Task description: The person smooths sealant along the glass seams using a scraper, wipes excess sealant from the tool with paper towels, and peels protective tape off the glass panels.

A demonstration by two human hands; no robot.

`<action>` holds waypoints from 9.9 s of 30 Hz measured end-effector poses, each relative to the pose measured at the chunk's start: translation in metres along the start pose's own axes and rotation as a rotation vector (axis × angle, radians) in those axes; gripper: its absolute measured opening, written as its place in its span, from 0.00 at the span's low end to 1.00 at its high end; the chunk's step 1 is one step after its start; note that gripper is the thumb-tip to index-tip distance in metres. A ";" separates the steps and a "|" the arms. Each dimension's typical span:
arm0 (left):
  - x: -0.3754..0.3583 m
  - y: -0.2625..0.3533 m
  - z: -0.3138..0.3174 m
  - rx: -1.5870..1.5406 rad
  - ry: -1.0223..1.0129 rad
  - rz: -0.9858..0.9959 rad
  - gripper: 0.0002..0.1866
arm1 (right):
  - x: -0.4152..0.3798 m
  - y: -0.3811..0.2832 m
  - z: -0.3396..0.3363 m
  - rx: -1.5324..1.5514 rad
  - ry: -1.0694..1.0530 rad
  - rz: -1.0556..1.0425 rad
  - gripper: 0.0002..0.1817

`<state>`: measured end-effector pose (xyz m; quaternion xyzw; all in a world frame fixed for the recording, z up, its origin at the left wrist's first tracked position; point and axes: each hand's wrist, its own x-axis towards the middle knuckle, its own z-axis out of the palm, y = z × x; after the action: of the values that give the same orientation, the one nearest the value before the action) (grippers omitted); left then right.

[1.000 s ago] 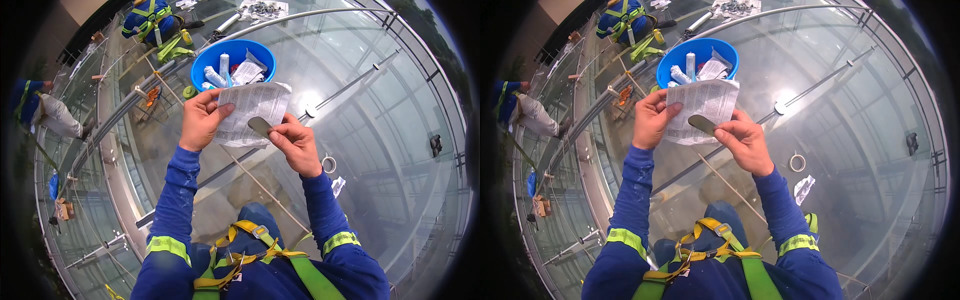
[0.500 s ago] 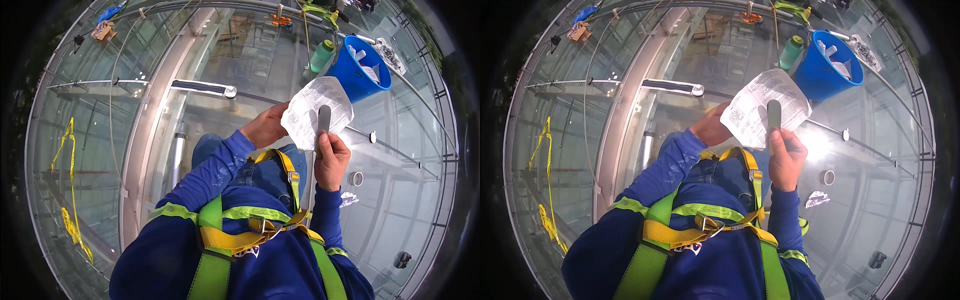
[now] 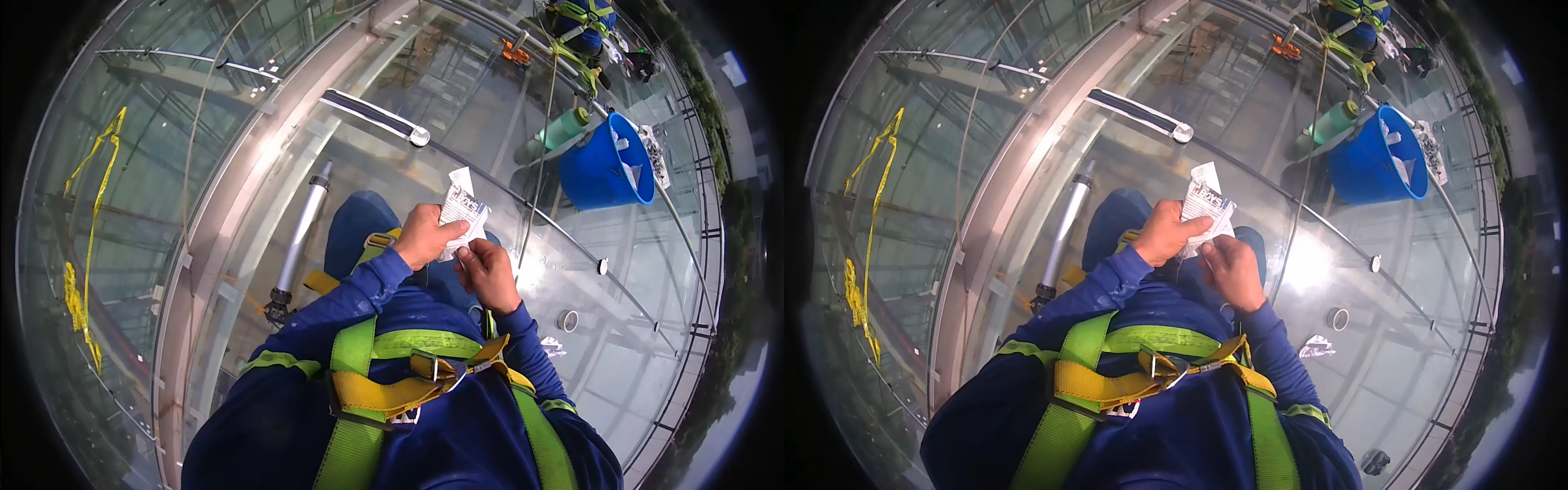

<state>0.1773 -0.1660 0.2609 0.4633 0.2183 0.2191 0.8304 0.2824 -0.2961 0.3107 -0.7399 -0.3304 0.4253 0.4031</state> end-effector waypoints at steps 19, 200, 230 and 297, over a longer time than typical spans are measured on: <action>0.011 0.075 -0.002 -0.083 -0.435 -0.210 0.20 | 0.011 -0.025 -0.028 0.193 0.109 -0.135 0.12; 0.176 -0.083 -0.507 1.278 1.649 -0.510 0.10 | 0.749 -0.020 0.269 -0.877 -0.733 -0.890 0.18; 0.175 -0.086 -0.507 1.312 1.637 -0.548 0.12 | 0.741 -0.023 0.256 -1.048 -0.776 -0.832 0.15; 0.176 -0.094 -0.514 1.359 1.638 -0.597 0.08 | 0.644 0.060 0.077 -1.231 -0.925 -0.620 0.13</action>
<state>0.0441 0.2352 -0.0930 0.4664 0.8801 0.0848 0.0267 0.4922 0.2365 0.0005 -0.4540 -0.8253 0.2995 -0.1516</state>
